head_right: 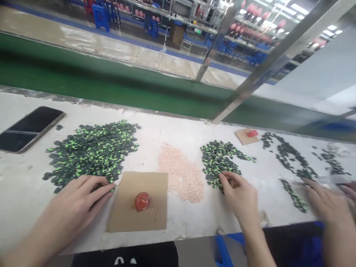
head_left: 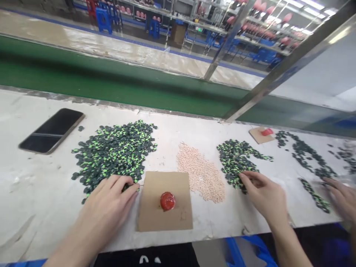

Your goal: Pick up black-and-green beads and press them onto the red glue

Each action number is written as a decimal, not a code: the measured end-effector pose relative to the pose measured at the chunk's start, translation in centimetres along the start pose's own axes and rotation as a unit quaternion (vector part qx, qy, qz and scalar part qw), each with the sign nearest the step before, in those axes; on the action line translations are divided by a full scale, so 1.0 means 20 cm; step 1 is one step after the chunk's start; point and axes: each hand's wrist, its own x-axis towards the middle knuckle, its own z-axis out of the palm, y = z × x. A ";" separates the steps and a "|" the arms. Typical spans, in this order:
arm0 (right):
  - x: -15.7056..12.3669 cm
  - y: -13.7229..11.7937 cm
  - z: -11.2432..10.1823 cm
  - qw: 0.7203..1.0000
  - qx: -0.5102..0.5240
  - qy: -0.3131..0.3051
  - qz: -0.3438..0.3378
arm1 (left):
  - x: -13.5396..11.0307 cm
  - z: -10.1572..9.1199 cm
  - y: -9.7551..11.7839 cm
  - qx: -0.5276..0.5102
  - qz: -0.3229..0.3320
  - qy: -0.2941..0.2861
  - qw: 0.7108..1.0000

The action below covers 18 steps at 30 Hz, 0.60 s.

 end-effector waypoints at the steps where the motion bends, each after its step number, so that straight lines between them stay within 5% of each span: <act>1: 0.00 -0.01 0.00 1.000 0.000 0.000 -0.021 | 0.01 0.01 -0.01 0.002 0.011 0.007 1.000; 6: -0.10 -0.17 0.07 0.985 0.033 -0.069 -0.155 | 0.01 0.03 -0.03 -0.028 -0.005 0.021 0.999; 11: -0.16 -0.34 0.18 0.960 0.036 -0.142 -0.239 | -0.01 -0.01 -0.03 -0.171 -0.133 0.009 0.976; 14: -0.15 -0.38 0.21 0.955 0.025 -0.151 -0.254 | -0.01 -0.06 0.02 -0.301 -0.265 -0.018 0.916; 18: -0.13 -0.39 0.22 0.953 0.026 -0.148 -0.263 | 0.02 -0.11 0.12 -0.416 -0.403 0.040 0.814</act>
